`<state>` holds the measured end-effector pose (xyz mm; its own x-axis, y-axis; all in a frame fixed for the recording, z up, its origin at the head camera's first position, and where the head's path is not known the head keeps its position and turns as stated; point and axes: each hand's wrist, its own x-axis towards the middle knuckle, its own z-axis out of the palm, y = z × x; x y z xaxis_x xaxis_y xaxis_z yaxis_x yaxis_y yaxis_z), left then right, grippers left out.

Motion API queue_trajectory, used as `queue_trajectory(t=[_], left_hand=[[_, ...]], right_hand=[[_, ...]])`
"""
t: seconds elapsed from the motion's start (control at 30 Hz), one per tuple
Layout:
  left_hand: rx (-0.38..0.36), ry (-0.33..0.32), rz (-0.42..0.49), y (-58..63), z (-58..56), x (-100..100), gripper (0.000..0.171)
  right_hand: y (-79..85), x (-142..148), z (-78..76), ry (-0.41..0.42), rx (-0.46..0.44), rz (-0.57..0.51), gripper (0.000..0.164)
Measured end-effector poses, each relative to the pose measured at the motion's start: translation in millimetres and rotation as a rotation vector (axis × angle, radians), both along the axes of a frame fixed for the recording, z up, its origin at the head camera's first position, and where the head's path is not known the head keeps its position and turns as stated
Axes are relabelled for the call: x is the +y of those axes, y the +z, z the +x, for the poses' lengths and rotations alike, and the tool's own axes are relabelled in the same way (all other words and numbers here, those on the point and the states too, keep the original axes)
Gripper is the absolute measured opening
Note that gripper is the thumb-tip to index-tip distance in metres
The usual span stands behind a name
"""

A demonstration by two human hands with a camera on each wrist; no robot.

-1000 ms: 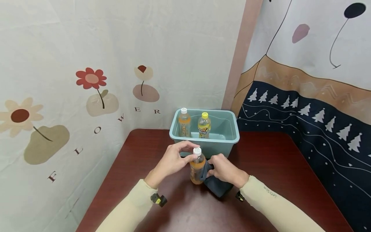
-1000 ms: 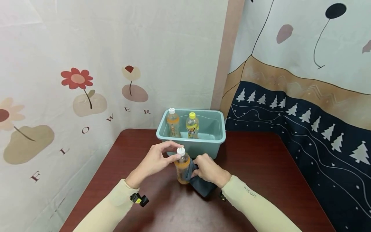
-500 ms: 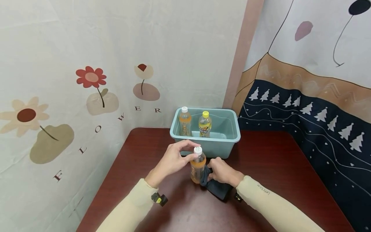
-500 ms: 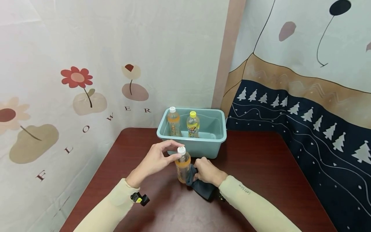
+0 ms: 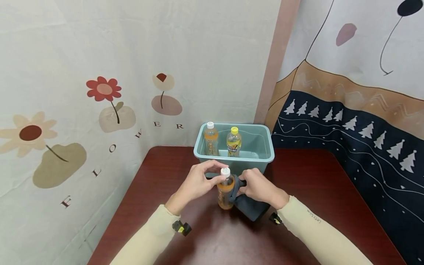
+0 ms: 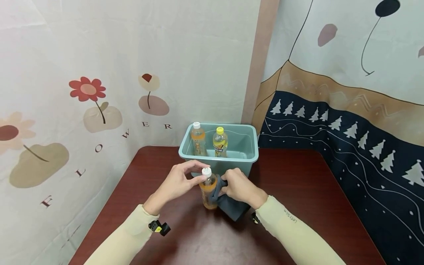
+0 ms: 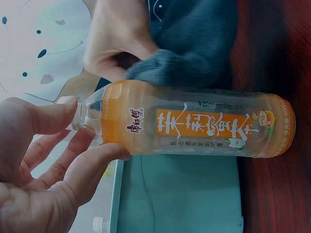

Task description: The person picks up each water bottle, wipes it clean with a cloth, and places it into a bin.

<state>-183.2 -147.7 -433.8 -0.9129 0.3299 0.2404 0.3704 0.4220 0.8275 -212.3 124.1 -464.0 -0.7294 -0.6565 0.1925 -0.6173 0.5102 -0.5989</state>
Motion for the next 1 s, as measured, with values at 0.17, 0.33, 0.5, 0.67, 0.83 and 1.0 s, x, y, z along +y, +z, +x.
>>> queue_trajectory(t=[0.17,0.33,0.5,0.67,0.83,1.0], left_hand=[[-0.01,0.004,0.002,-0.3,0.1,-0.4,0.036],[-0.019,0.006,0.002,0.8,0.8,-0.5,0.037],[-0.02,0.003,-0.009,2.2,1.5,0.1,0.037],[-0.016,-0.003,-0.022,4.7,1.8,0.7,0.037],[-0.014,-0.006,-0.036,6.0,1.5,0.1,0.036],[0.017,-0.023,-0.072,7.1,0.8,-0.2,0.036]], right_hand=[[30.6,-4.4,12.1,-0.1,-0.001,0.049,0.013],[40.4,-4.1,10.5,-0.128,0.038,0.055,0.019],[47.0,-5.9,10.5,-0.138,0.06,0.01,0.022],[51.0,-7.4,11.3,-0.157,0.06,-0.033,0.026],[52.5,-7.3,11.8,-0.163,0.05,-0.03,0.026],[52.6,-5.4,11.7,-0.159,0.061,-0.014,0.026]])
